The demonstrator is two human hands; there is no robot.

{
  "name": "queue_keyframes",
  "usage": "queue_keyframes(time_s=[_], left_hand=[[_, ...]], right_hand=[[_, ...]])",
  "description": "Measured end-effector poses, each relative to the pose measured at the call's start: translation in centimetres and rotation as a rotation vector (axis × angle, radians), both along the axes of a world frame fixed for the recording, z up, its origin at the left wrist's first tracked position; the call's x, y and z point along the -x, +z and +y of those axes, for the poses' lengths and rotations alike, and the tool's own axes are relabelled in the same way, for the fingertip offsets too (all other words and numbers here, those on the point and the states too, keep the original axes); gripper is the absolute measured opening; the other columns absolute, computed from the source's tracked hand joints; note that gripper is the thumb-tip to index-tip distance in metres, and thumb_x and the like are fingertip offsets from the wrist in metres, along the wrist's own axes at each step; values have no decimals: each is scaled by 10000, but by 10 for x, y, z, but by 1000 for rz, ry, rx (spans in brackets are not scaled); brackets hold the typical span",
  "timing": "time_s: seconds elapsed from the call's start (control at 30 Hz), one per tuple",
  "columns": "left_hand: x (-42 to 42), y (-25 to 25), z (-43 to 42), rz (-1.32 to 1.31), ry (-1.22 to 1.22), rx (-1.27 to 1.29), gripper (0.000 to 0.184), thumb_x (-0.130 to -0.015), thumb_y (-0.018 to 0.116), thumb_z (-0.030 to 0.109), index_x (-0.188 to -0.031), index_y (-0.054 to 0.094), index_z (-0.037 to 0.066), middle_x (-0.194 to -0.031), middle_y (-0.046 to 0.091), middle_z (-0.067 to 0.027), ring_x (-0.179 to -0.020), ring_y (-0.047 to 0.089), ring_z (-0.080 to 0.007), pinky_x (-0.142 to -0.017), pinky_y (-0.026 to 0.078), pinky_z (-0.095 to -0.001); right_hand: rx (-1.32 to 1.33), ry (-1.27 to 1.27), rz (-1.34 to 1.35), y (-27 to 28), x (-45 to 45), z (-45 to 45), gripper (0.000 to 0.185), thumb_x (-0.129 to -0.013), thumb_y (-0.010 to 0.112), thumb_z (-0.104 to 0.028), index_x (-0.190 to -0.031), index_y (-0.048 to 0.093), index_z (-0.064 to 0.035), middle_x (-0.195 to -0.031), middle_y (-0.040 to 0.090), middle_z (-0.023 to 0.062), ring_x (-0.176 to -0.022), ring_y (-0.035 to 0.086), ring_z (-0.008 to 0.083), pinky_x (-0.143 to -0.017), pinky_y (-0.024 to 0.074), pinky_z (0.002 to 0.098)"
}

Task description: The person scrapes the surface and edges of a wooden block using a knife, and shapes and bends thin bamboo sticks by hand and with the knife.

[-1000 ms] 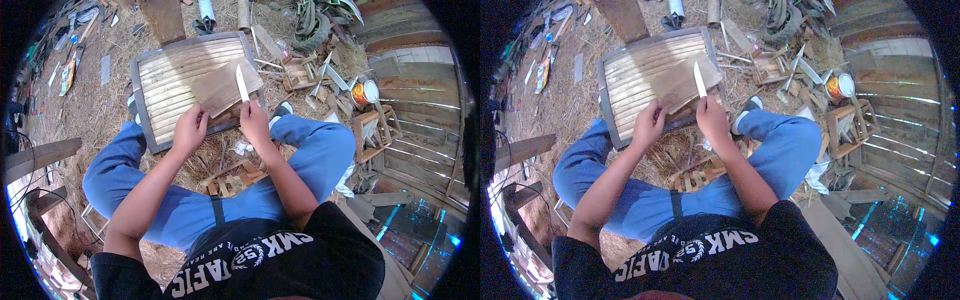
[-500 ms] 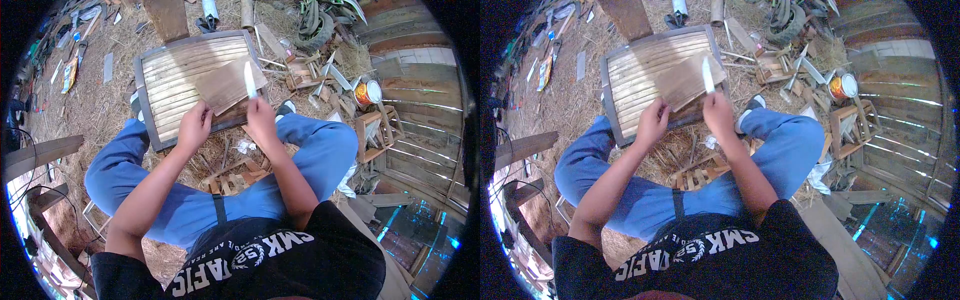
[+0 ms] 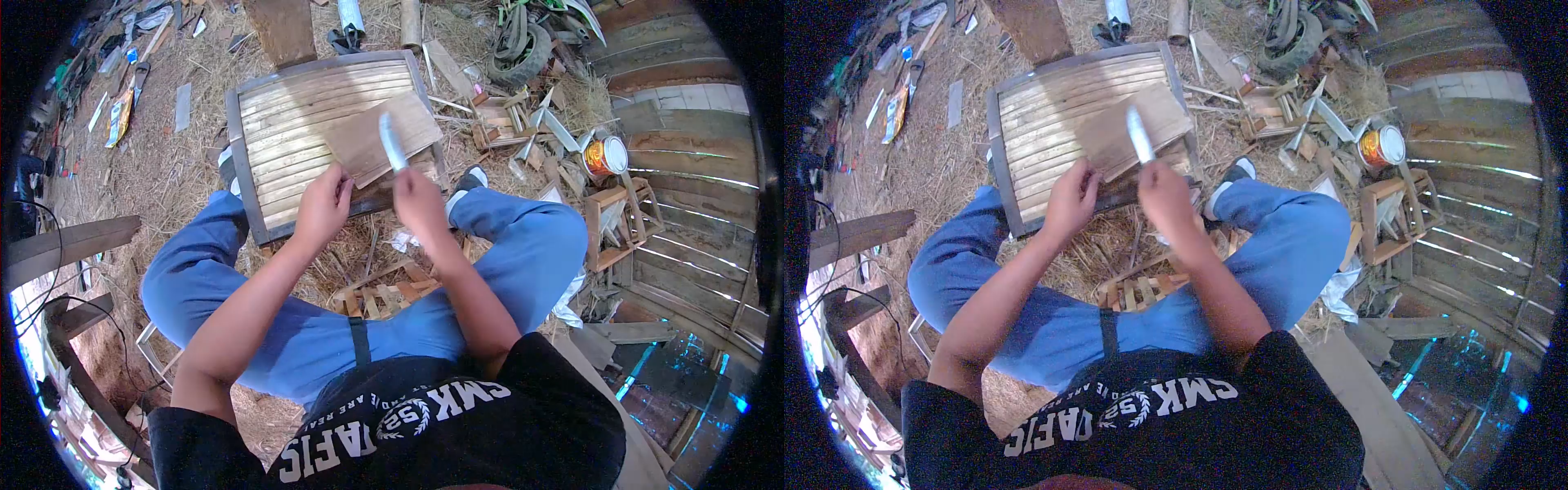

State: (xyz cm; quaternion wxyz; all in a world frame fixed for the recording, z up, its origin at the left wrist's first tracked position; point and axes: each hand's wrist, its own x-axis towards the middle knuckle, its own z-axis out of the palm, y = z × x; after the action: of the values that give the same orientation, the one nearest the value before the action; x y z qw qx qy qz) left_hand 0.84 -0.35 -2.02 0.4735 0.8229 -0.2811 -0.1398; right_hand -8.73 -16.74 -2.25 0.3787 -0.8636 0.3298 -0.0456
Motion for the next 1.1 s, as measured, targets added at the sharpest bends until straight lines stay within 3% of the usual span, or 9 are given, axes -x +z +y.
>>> queue_keyframes(time_s=[0.1,0.2,0.23,0.43,0.63,0.77,0.9,0.97,1.1], left_hand=[[0,-7,0,-100,-10,37,126,-924,616,78,-929,515,2,-772,606,-232,-692,592,-433,-623,459,-480],[0,-6,1,-33,-12,-5,128,-925,613,76,-935,511,-1,-779,610,-238,-713,595,-442,-635,460,-488],[0,-4,-1,-37,-8,0,128,-925,613,76,-935,511,-1,-779,610,-238,-713,595,-442,-635,460,-488],[-1,-3,2,-39,-23,-11,131,-930,609,84,-932,510,-1,-787,613,-246,-732,601,-450,-649,459,-502],[-1,-2,0,3,-6,-19,126,-931,606,80,-927,515,-7,-806,619,-244,-749,602,-456,-669,463,-510],[0,-3,1,-52,-23,14,118,-930,604,76,-931,520,-7,-823,628,-244,-763,608,-454,-674,470,-503],[0,1,1,26,-10,-60,117,-928,604,74,-933,521,-8,-832,633,-244,-781,612,-455,-689,477,-496],[-1,-1,0,8,-16,-53,116,-928,602,73,-935,520,-8,-829,630,-245,-778,609,-456,-688,475,-497],[0,-5,2,-4,-26,-21,119,-930,600,76,-946,518,-8,-821,622,-250,-770,605,-457,-685,470,-500]], right_hand=[[-101,-196,9,-8,4,-17,297,-977,498,-258,-914,640,-4,-821,650,281,-850,633,493,-767,491,561],[39,-2,-113,-7,6,16,316,-982,502,-270,-885,630,2,-806,643,284,-823,629,499,-751,492,554],[-7,36,-1,-3,3,25,327,-984,505,-280,-868,620,3,-811,642,288,-827,628,500,-750,490,562],[-51,-113,-11,-5,2,-12,322,-986,509,-280,-882,619,4,-820,642,290,-829,625,505,-745,488,568],[33,54,-22,8,1,25,305,-977,521,-259,-871,627,7,-825,650,288,-838,642,484,-739,493,551],[-55,-129,-69,-11,6,-10,306,-985,503,-254,-857,625,-3,-798,647,282,-803,639,486,-699,494,555],[159,-22,-45,-3,5,4,285,-992,480,-227,-882,622,-7,-791,643,276,-809,627,489,-715,486,557],[69,38,-17,5,6,-5,291,-993,481,-251,-905,623,-12,-817,649,276,-831,630,483,-737,487,553],[-104,-138,57,8,3,-7,326,-991,488,-292,-916,645,-17,-866,658,265,-855,629,480,-761,490,545]])
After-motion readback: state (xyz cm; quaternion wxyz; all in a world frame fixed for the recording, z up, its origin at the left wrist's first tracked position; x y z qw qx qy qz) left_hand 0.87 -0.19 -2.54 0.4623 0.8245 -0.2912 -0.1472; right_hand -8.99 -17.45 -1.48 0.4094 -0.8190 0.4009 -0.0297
